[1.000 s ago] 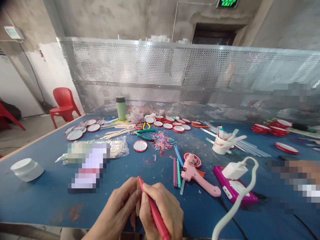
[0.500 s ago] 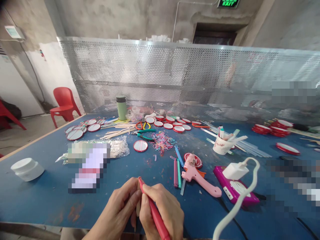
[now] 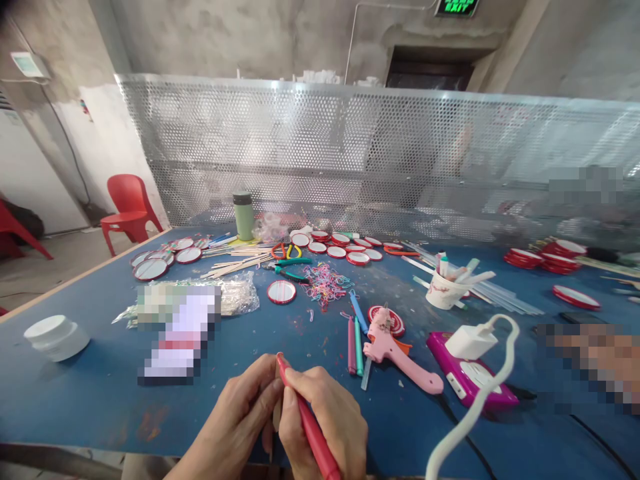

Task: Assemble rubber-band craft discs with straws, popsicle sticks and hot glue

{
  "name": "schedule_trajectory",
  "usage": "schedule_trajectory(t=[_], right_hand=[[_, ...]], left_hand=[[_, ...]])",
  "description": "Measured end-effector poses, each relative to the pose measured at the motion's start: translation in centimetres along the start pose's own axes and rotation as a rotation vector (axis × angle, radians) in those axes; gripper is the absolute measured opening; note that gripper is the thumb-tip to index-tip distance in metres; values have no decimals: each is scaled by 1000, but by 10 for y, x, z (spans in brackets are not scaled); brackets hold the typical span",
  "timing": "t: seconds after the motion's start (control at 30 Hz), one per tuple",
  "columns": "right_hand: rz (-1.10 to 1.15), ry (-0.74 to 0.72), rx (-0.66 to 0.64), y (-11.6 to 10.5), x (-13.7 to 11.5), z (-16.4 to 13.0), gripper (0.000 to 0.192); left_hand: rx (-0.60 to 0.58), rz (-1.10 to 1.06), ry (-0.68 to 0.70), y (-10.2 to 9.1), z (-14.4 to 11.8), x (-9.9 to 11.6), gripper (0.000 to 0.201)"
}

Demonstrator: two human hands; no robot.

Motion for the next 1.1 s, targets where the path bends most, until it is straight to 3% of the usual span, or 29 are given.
schedule_trajectory(t=[1.1], right_hand=[[-16, 2, 14, -2, -3, 3, 16]], left_hand=[[-21, 9, -30, 0, 0, 3, 28]])
Point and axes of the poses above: each hand's wrist, its own z-axis towards the middle knuckle, its own y-axis out of the palm, x = y × z, the point moved 6 cm from there along z, towards the middle knuckle, and after that the axes turned 7 degrees about y, right-handed, at the moved point
